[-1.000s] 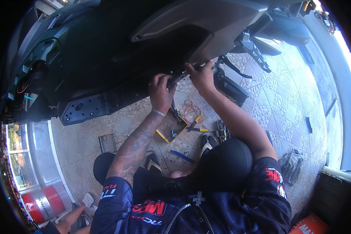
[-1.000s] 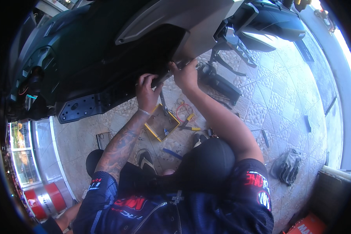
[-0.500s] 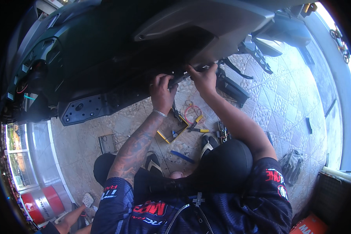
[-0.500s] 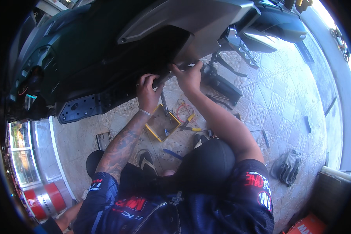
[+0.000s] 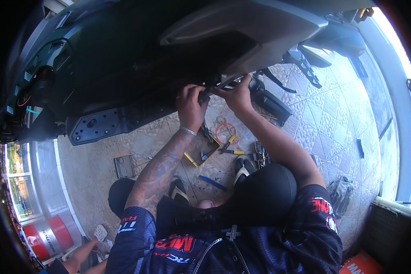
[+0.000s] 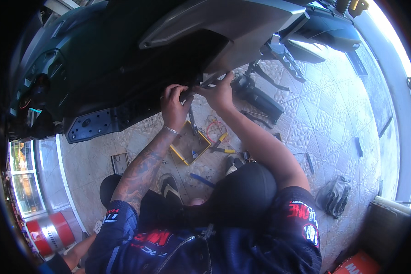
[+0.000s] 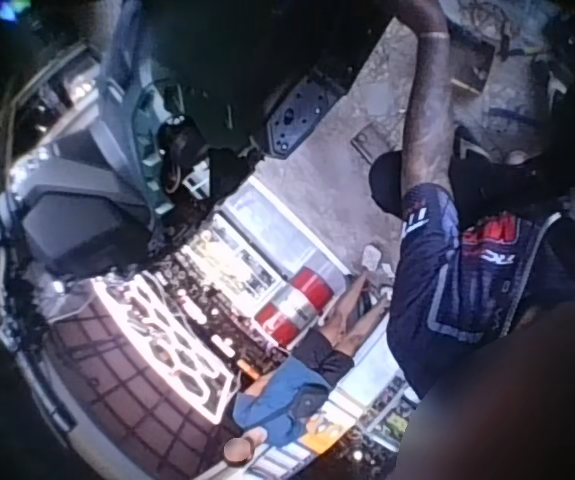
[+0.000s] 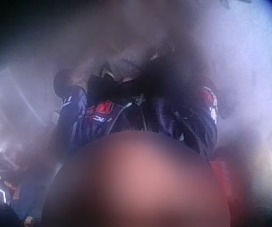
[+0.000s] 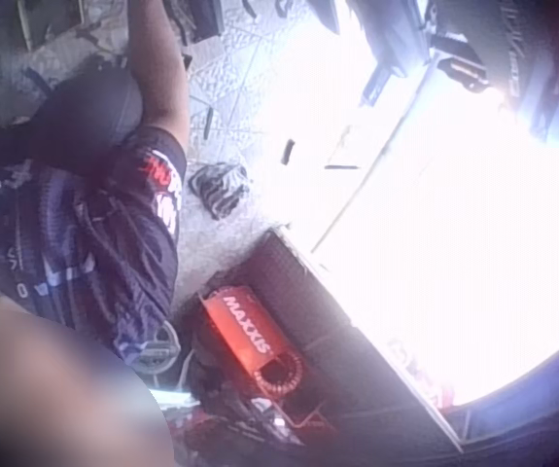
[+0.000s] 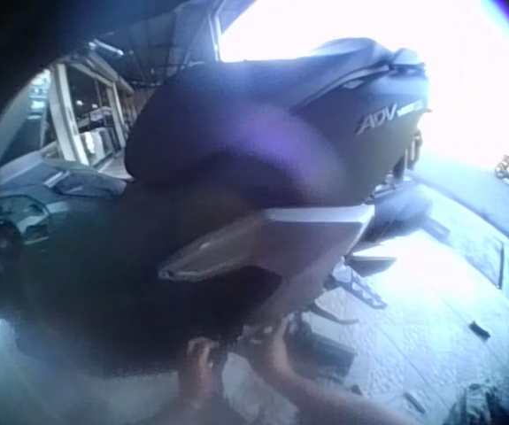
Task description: The person sits on the floor and uses a screwdriver to remove and reattach a side panel on a motorcycle. They manipulate fasteners and align the panel to the frame throughout the clip.
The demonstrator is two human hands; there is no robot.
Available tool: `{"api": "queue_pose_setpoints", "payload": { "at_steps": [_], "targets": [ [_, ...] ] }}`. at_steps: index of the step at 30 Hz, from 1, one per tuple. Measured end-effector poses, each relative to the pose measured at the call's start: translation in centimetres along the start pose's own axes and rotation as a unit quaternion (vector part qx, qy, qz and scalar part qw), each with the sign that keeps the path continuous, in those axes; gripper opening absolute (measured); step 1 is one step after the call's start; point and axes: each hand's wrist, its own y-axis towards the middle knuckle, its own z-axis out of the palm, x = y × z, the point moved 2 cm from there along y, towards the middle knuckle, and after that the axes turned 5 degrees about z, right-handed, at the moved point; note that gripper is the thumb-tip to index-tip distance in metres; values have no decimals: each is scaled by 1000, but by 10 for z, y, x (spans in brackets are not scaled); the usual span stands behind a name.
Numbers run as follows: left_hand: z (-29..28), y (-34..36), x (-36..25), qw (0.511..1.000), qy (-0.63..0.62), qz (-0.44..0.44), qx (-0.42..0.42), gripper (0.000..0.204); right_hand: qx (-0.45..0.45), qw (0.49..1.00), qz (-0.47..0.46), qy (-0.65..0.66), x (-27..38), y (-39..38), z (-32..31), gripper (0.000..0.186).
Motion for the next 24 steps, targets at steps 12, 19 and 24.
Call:
{"api": "queue_pose_setpoints", "payload": {
  "at_steps": [12, 19, 24],
  "targets": [
    [-1, 2, -2, 1000, 5, 8, -1, 37, 9, 992, -9, 125, -15, -5, 5, 98],
    [1, 1, -2, 1000, -9, 3, -3, 42, 21, 984, -1, 179, -16, -10, 9, 93],
    [1, 1, -1, 1000, -18, -4, -2, 42, 12, 984, -17, 175, -16, -14, 12, 90]
  ]
}}
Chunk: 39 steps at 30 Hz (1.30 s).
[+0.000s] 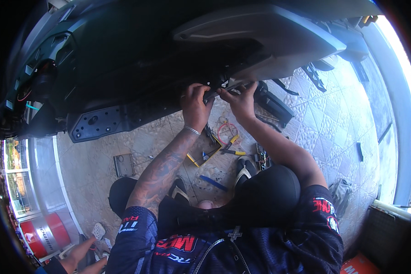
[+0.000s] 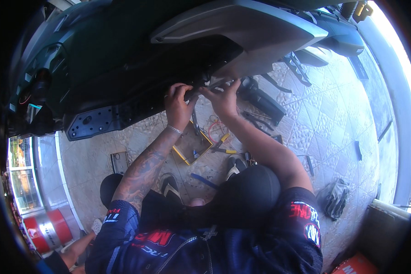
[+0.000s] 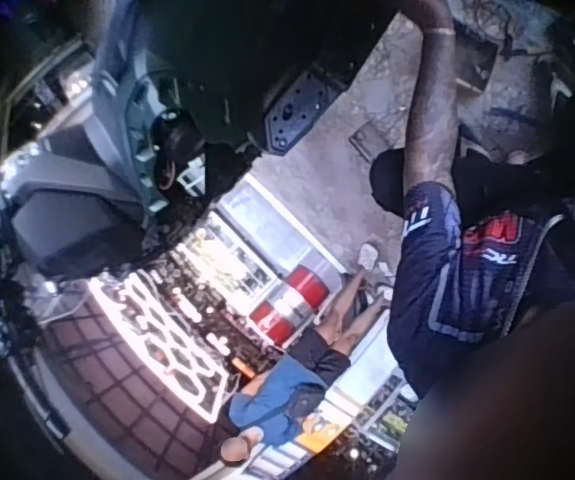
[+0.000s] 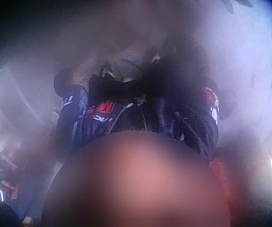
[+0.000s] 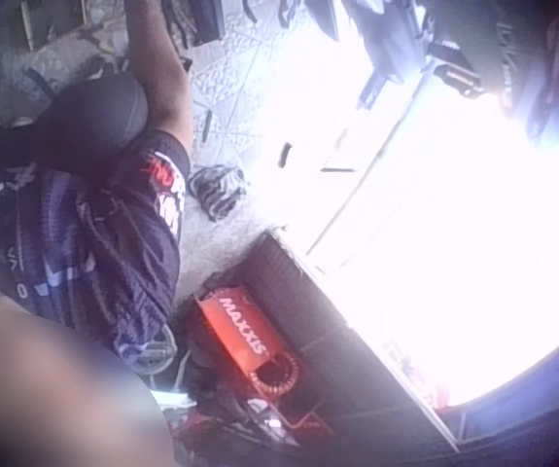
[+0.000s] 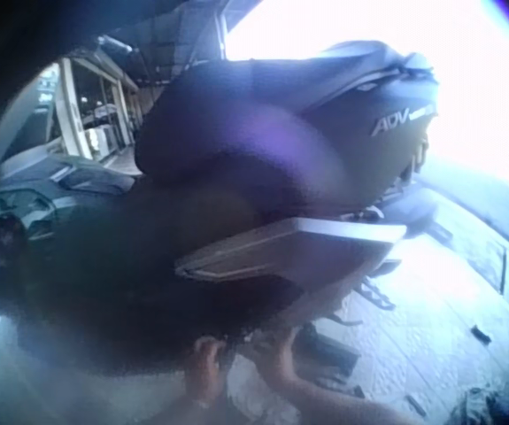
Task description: The person sits on the floor and uses a screwdriver to remove and reattach a side panel on a motorcycle. They manipulate fasteners and align the panel to the frame throughout the clip.
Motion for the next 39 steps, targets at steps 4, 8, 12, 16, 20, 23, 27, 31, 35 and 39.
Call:
{"api": "queue_pose_setpoints", "payload": {
  "at_steps": [4, 8, 12, 16, 20, 23, 27, 31, 35, 39],
  "targets": [
    [0, -1, 1, 1000, -1, 5, -6, 43, 4, 998, 27, 53, -3, -1, 1, 87],
    [1, -1, 2, 1000, -4, 4, -3, 44, 19, 998, 18, 60, -9, 4, 1, 86],
    [1, -1, 2, 1000, 4, 3, 1, 46, 27, 997, 30, 71, -15, 10, -1, 88],
    [1, -1, 2, 1000, 8, 2, 3, 47, 45, 995, 6, 88, -18, 14, -3, 91],
    [1, -1, 2, 1000, 9, 4, -2, 47, 57, 994, 9, 91, -20, 18, -5, 94],
    [2, 0, 2, 1000, 10, 2, -1, 47, 63, 994, 20, 90, -22, 22, -7, 97],
    [1, 0, 1, 1000, 14, 3, 0, 46, 55, 996, 1, 76, -26, 26, -9, 93],
    [0, 1, 0, 1000, 10, 4, -2, 40, 97, 995, 3, 35, -27, 31, -10, 83],
    [-1, 1, -2, 1000, 9, -3, -2, 37, 113, 993, -2, 17, -24, 35, -13, 80],
    [-2, 2, -2, 1000, 13, 1, 6, 37, 116, 993, -13, 35, -18, 32, -14, 70]
  ]
}}
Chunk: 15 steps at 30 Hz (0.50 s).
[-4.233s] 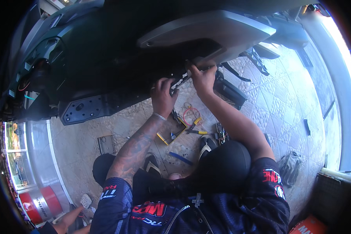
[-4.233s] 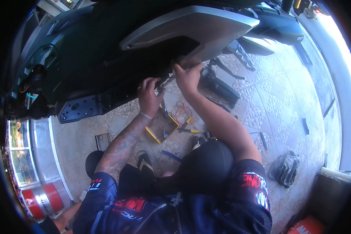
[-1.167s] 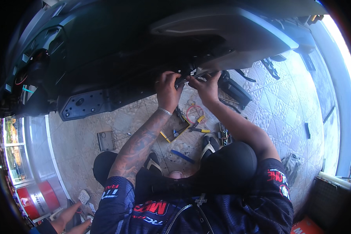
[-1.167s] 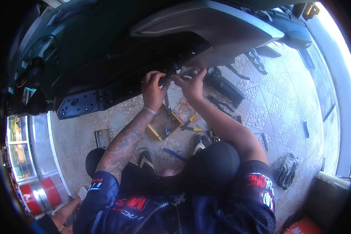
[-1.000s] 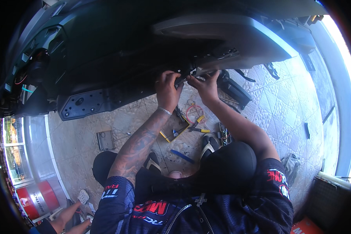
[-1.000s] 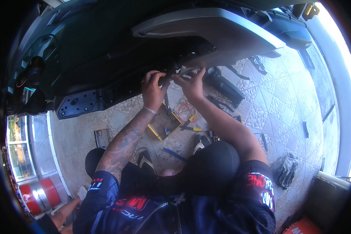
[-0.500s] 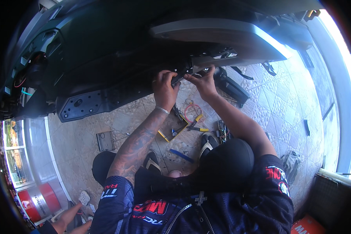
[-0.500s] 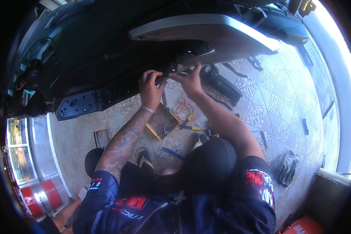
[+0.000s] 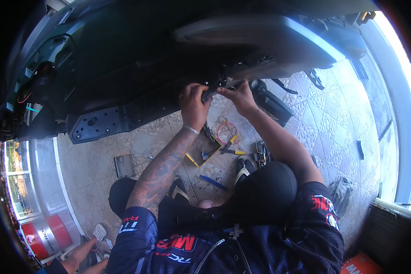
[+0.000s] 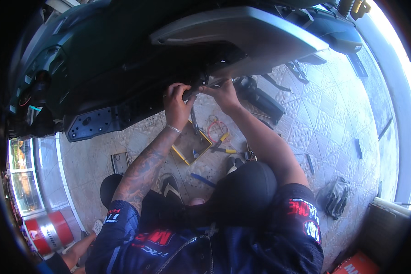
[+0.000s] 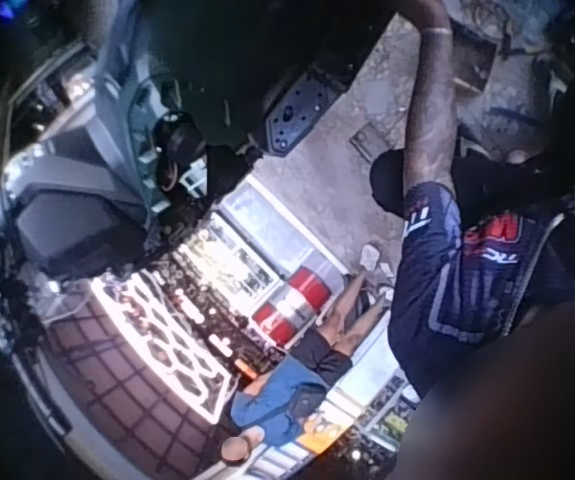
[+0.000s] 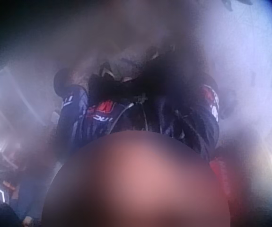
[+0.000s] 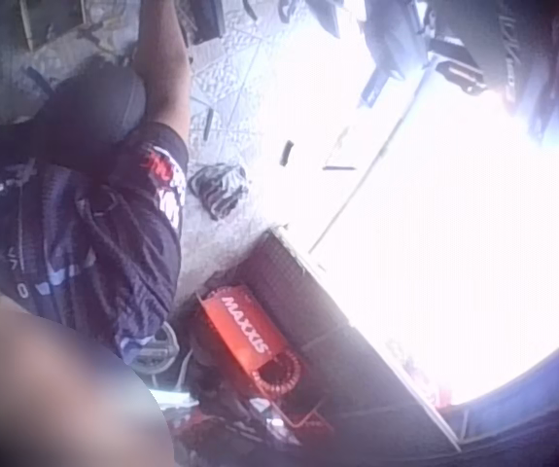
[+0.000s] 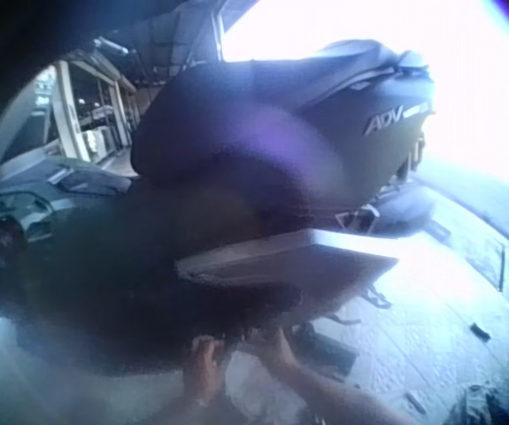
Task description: The person sits on the floor and uses a screwdriver to remove and reattach a side panel on a motorcycle. They manipulate fasteners and align the panel to the frame throughout the clip.
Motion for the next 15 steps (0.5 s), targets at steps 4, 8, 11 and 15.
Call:
{"api": "queue_pose_setpoints", "payload": {
  "at_steps": [4, 8, 11, 15],
  "targets": [
    [1, -1, 0, 1000, -3, -8, -1, 38, 19, 999, -14, 32, 6, -2, 3, 48],
    [1, -2, 1, 1000, -3, 2, -3, 38, 13, 999, -19, 47, 9, -3, 5, 44],
    [1, -1, 1, 1000, -7, -1, 0, 43, 12, 998, -14, 62, 7, -4, 5, 45],
    [2, -2, 2, 1000, -15, -5, 1, 43, 2, 999, -31, 26, 6, -5, 4, 49]
  ]
}}
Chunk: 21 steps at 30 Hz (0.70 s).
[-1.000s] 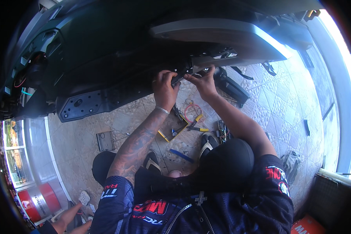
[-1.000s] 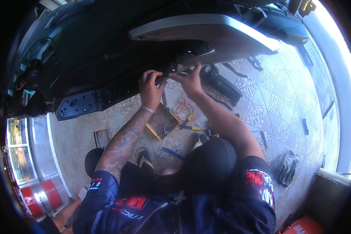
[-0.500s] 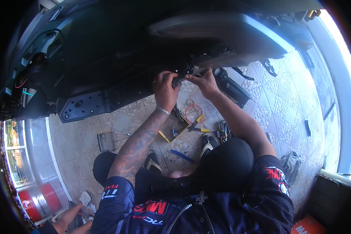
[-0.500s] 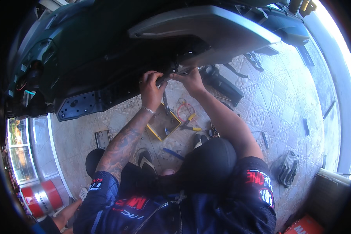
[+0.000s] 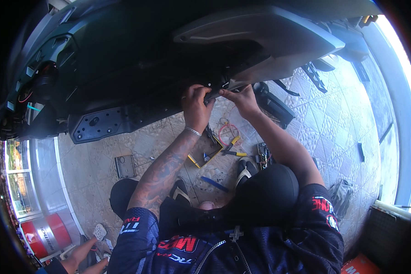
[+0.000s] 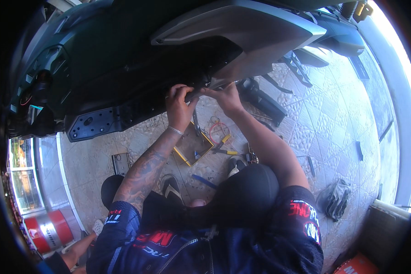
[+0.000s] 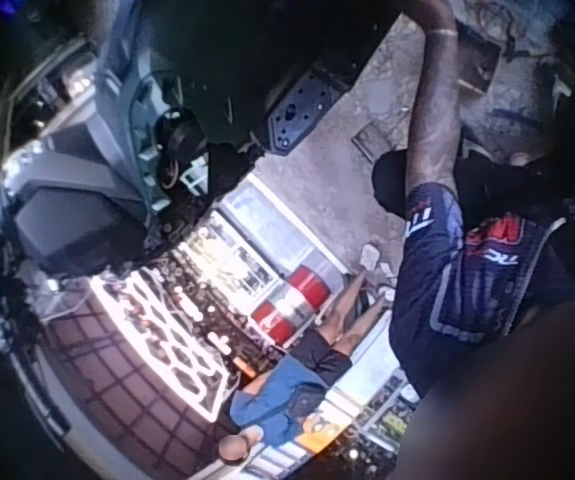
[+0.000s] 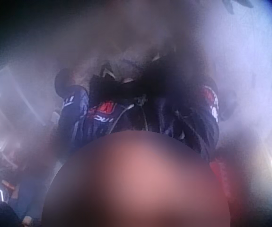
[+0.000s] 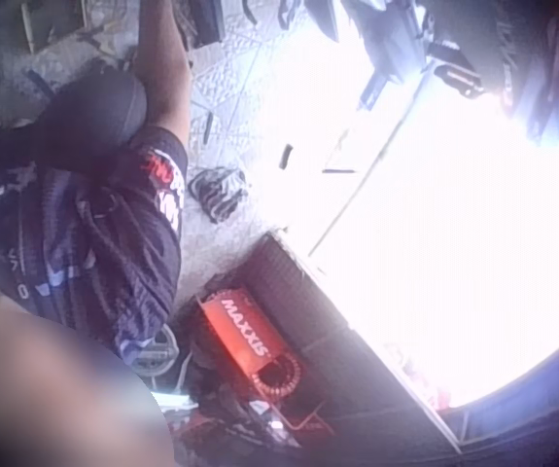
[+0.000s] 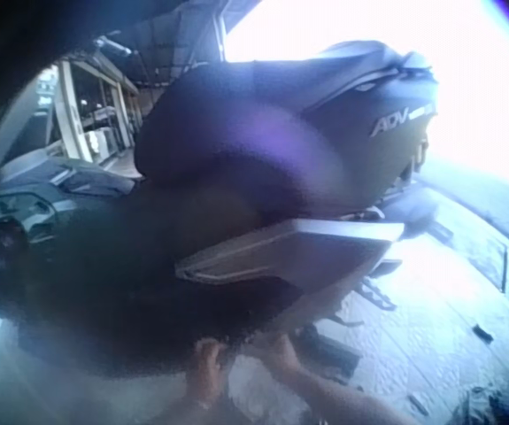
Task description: The person sits on the floor and uses a screwdriver to remove and reattach a side panel on a motorcycle. They manipulate fasteners and align the panel to the frame throughout the clip.
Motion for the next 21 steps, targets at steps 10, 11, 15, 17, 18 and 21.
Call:
{"api": "queue_pose_setpoints", "payload": {
  "at_steps": [10, 11, 15, 17, 18, 21],
  "targets": [
    [1, 1, 3, 1000, -5, 2, -1, 42, -1, 996, 62, 72, 13, -2, -7, 64],
    [2, 1, 3, 1000, -4, 3, -3, 42, -6, 997, 52, 62, 14, -3, -6, 64],
    [1, 1, 2, 1000, -4, 5, -6, 42, -28, 996, 64, 50, 15, -7, -3, 66],
    [1, 1, 1, 1000, -3, 0, -1, 42, -32, 995, 56, 73, 14, -8, -2, 66],
    [0, 1, 1, 1000, -4, -2, -3, 40, -34, 995, 52, 83, 12, -8, -2, 66],
    [0, 1, 0, 1000, -2, -10, 0, 36, -40, 993, 39, 101, 8, -9, -2, 61]
  ]
}}
